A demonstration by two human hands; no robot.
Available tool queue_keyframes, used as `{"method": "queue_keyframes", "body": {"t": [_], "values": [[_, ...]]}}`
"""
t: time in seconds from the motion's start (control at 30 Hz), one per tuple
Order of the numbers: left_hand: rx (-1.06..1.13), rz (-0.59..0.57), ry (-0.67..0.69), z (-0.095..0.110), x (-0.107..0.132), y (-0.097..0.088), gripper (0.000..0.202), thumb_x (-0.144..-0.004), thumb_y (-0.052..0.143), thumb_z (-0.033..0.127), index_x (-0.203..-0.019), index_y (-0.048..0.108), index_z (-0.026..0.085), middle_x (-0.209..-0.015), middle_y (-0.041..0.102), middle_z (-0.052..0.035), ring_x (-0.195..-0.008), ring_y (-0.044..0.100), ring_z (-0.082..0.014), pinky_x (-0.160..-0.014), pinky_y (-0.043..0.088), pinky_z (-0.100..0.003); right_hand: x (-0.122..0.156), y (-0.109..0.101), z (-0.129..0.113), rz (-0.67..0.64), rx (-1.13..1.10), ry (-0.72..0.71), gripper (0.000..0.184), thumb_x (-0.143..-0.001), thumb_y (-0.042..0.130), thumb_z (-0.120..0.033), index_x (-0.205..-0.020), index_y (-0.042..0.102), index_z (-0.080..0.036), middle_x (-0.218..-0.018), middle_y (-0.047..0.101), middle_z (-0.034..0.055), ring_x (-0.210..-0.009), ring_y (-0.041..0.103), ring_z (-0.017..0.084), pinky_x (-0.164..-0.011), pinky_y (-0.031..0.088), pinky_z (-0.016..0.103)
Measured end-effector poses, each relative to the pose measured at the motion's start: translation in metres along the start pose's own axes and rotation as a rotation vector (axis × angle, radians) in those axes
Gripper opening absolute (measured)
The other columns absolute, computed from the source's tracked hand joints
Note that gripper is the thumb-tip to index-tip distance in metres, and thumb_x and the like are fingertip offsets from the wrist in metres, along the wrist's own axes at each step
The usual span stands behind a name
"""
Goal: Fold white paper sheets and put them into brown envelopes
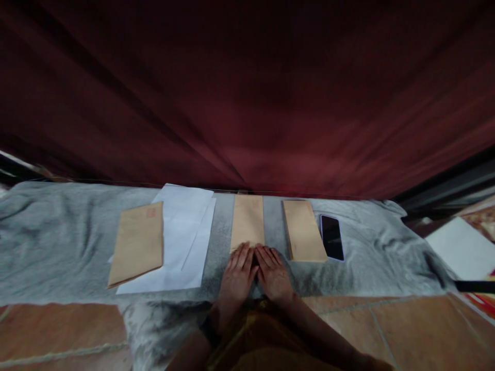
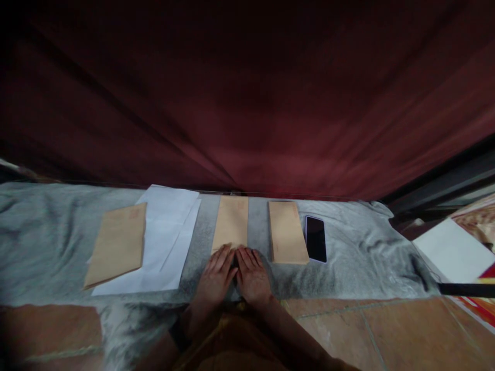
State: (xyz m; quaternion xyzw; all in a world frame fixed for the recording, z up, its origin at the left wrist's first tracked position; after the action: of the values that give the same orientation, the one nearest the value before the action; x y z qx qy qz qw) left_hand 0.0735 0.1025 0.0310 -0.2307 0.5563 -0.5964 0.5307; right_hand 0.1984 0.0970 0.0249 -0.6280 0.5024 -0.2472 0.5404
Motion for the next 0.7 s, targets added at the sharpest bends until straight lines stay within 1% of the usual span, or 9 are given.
{"method": "queue_keyframes", "body": {"t": [0.1,0.17,0.27,0.37,0.5,0.57,0.6,0.7], "values": [[-0.055,-0.015,-0.033,0.000,0.011,0.008,0.056,-0.103,0.043,0.038,-0.153,0.043,0.012,-0.154,0.051,-0.0161,-0.145,0.046,-0.0279,-0.117,0.042,-0.047,0.001,0.000,0.001,0.001,-0.002,-0.003,0.056,-0.096,0.048,-0.015,-0.152,0.047,-0.014,-0.155,0.050,0.0077,-0.143,0.047,0.023,-0.124,0.032,0.045],[-0.083,0.004,-0.048,-0.004,0.016,0.007,0.062,-0.102,0.045,0.041,-0.155,0.039,0.010,-0.155,0.049,-0.0177,-0.146,0.045,-0.0287,-0.118,0.041,-0.046,0.004,-0.002,0.005,0.024,0.005,0.020,0.052,-0.099,0.046,-0.017,-0.150,0.050,-0.014,-0.154,0.052,0.0080,-0.142,0.049,0.023,-0.124,0.033,0.045],[-0.121,0.061,-0.052,-0.011,0.024,0.002,0.070,-0.100,0.048,0.045,-0.156,0.036,0.006,-0.155,0.047,-0.0221,-0.145,0.045,-0.0318,-0.117,0.042,-0.046,0.011,-0.005,0.013,0.071,0.027,0.063,0.048,-0.103,0.044,-0.022,-0.150,0.051,-0.014,-0.151,0.055,0.0094,-0.140,0.051,0.024,-0.122,0.034,0.046],[-0.140,0.095,-0.070,-0.015,0.029,0.000,0.070,-0.100,0.049,0.045,-0.155,0.036,0.003,-0.154,0.047,-0.0246,-0.145,0.045,-0.0338,-0.117,0.041,-0.047,0.017,-0.007,0.017,0.074,0.045,0.072,0.050,-0.104,0.041,-0.022,-0.153,0.047,-0.017,-0.152,0.054,0.0089,-0.142,0.049,0.025,-0.122,0.036,0.046],[-0.144,0.083,-0.094,-0.013,0.027,0.004,0.069,-0.101,0.046,0.044,-0.154,0.038,0.001,-0.154,0.046,-0.0261,-0.145,0.044,-0.0354,-0.116,0.042,-0.050,0.012,-0.014,0.013,0.099,0.044,0.097,0.054,-0.106,0.038,-0.025,-0.159,0.036,-0.014,-0.160,0.043,0.0115,-0.149,0.038,0.026,-0.121,0.038,0.048],[-0.129,0.044,-0.083,-0.010,0.024,0.007,0.066,-0.101,0.045,0.040,-0.154,0.037,0.002,-0.157,0.043,-0.0242,-0.147,0.041,-0.0340,-0.117,0.042,-0.050,0.003,-0.014,0.003,0.072,0.013,0.044,0.056,-0.106,0.037,-0.026,-0.160,0.031,-0.014,-0.163,0.039,0.0108,-0.151,0.034,0.025,-0.122,0.037,0.048],[-0.115,0.019,-0.072,-0.009,0.023,0.009,0.062,-0.102,0.043,0.035,-0.155,0.036,0.003,-0.159,0.041,-0.0222,-0.149,0.039,-0.0321,-0.118,0.041,-0.049,-0.001,-0.013,-0.003,0.043,-0.009,0.003,0.055,-0.107,0.036,-0.026,-0.160,0.031,-0.015,-0.163,0.039,0.0098,-0.152,0.034,0.024,-0.122,0.036,0.048],[-0.061,-0.055,-0.029,-0.004,0.020,0.012,0.058,-0.099,0.037,0.019,-0.156,0.035,0.007,-0.161,0.040,-0.0172,-0.152,0.035,-0.0256,-0.120,0.039,-0.045,-0.008,-0.007,-0.016,-0.033,-0.060,-0.083,0.052,-0.108,0.034,-0.028,-0.158,0.037,-0.015,-0.160,0.044,0.0085,-0.149,0.038,0.020,-0.123,0.036,0.044]]}}
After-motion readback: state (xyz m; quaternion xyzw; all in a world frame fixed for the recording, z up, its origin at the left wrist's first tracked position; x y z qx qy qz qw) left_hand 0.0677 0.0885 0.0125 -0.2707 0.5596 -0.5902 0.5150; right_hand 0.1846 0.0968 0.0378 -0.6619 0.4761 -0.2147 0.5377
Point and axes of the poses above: each hand's wrist, its own x-axis away from the middle knuckle, its own y-axis out of the palm, z = x × y, the point moved 6 cm from there along -x, towards the middle knuckle
